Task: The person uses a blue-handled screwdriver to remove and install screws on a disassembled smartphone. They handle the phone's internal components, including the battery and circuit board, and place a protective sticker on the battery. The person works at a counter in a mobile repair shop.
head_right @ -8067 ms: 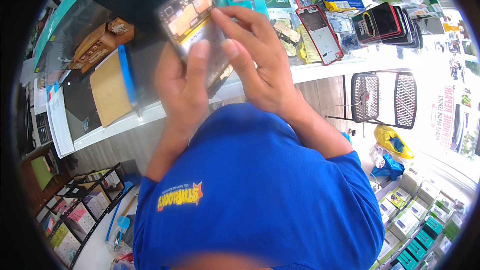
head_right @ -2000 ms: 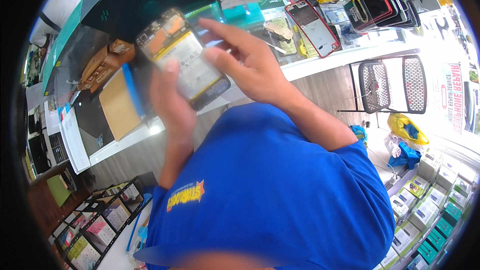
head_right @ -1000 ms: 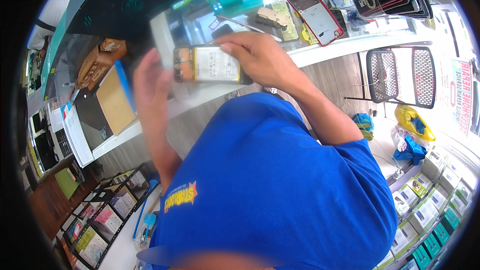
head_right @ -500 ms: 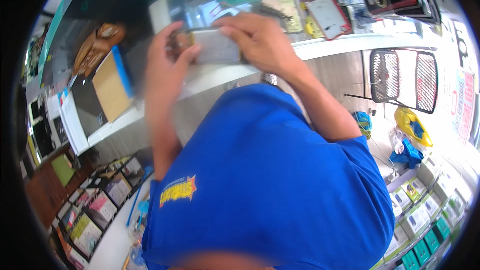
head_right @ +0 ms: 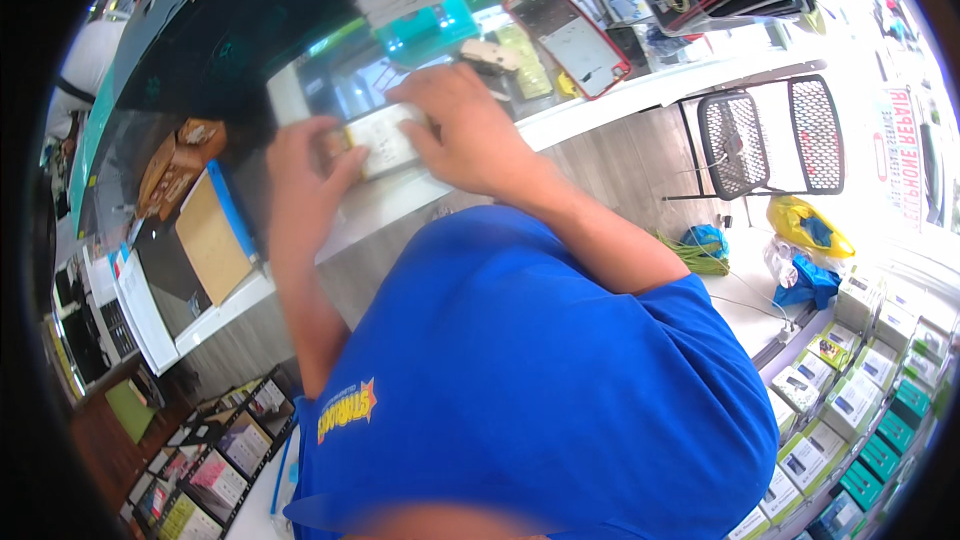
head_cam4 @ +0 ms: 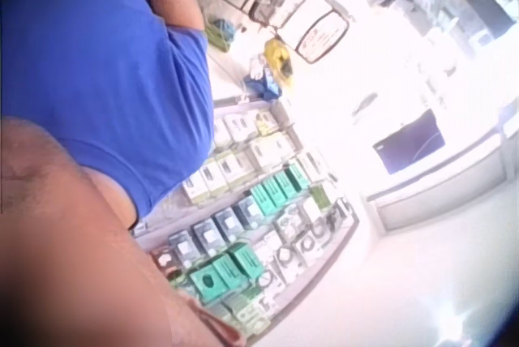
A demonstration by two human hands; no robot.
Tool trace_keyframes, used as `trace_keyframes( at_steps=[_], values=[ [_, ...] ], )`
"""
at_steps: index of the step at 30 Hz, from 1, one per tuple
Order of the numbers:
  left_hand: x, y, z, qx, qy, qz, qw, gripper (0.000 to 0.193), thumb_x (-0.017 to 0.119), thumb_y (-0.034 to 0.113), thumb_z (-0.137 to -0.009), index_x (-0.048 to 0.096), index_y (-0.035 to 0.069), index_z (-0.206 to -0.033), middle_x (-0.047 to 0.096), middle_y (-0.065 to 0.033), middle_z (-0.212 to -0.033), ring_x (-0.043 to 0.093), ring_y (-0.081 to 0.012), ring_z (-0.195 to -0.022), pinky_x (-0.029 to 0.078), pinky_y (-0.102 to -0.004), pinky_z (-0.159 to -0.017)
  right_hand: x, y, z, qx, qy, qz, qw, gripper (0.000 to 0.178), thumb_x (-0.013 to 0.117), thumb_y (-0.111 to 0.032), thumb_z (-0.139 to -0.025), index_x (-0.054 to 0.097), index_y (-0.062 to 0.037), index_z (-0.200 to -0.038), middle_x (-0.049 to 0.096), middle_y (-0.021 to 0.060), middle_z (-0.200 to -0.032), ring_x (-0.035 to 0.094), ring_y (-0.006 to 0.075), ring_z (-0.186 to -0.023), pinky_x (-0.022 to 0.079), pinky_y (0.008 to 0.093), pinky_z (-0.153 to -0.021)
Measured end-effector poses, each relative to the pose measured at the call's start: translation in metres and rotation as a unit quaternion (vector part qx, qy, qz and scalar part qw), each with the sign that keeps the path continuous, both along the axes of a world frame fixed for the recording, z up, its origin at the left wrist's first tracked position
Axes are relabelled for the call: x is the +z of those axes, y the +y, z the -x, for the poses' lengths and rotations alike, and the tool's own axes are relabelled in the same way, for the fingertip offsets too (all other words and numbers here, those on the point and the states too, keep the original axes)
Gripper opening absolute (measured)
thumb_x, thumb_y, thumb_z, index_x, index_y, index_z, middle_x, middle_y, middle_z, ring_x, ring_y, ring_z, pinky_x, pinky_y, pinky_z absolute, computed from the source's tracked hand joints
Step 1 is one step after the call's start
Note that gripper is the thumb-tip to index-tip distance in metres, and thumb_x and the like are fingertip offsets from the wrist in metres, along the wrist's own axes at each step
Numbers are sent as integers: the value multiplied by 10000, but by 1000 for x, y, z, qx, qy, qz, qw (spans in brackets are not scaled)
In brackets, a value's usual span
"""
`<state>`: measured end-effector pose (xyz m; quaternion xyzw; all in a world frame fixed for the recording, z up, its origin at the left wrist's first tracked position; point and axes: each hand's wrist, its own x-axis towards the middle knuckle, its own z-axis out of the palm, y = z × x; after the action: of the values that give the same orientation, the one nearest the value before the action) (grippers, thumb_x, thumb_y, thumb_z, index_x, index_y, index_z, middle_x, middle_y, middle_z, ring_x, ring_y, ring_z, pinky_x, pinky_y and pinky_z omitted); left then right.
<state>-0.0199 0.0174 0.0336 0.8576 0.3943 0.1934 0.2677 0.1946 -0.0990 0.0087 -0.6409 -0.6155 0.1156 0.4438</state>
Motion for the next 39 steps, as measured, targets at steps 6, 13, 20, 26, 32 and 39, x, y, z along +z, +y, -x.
trace_keyframes(
  at_steps=[6, 13, 20, 26, 32, 39],
  values=[
    [-3, -1, 1, -46, 24, -17, 999, 589, 928, 424, -843, 729, 118, -1306, 615, -99, -1311, 498, -340, -1292, 404, -469, -1137, 0, 3, 3, 8, -34, 20, 999, 347, 757, -118, -988, 729, -82, -1332, 699, 125, -1309, 611, 334, -1175, 538, 404, -956],
    [-10, 2, 1, -41, 26, -17, 999, 601, 922, 456, -845, 730, 124, -1308, 608, -86, -1324, 482, -337, -1311, 390, -477, -1147, -3, 5, 8, 6, -110, -1, 994, 371, 734, -165, -1013, 707, -73, -1371, 696, 136, -1311, 600, 367, -1236, 453, 482, -1100],
    [-13, 7, 3, -53, 6, -29, 998, 631, 937, 478, -815, 733, 125, -1297, 624, -80, -1281, 488, -339, -1302, 397, -479, -1140, -3, 5, 10, 4, -136, 9, 991, 403, 733, -182, -1017, 701, -71, -1402, 691, 131, -1330, 595, 361, -1257, 447, 479, -1107],
    [-13, 8, 4, -50, -3, -17, 999, 625, 944, 477, -798, 743, 128, -1276, 632, -82, -1265, 494, -337, -1298, 397, -477, -1145, -3, 5, 12, -3, -152, 9, 988, 420, 739, -185, -1014, 704, -72, -1417, 689, 125, -1343, 595, 350, -1252, 446, 470, -1107],
    [-17, 9, 6, -39, -25, -27, 999, 509, 896, 425, -872, 752, 128, -1260, 654, -84, -1275, 510, -331, -1308, 424, -461, -1128, -3, 2, 6, -15, -86, -46, 995, 374, 747, -139, -1003, 732, -67, -1370, 707, 125, -1316, 614, 333, -1231, 478, 449, -1072],
    [33, -22, 13, 0, -294, 112, 949, 326, 545, 285, -1150, 715, 10, -1194, 692, -92, -1187, 633, -197, -1097, 474, -361, -1021, 0, -13, -7, 48, 130, -99, 985, 218, 712, -73, -1033, 783, -21, -1233, 757, 139, -1172, 702, 247, -1040, 556, 351, -879]
  ],
)
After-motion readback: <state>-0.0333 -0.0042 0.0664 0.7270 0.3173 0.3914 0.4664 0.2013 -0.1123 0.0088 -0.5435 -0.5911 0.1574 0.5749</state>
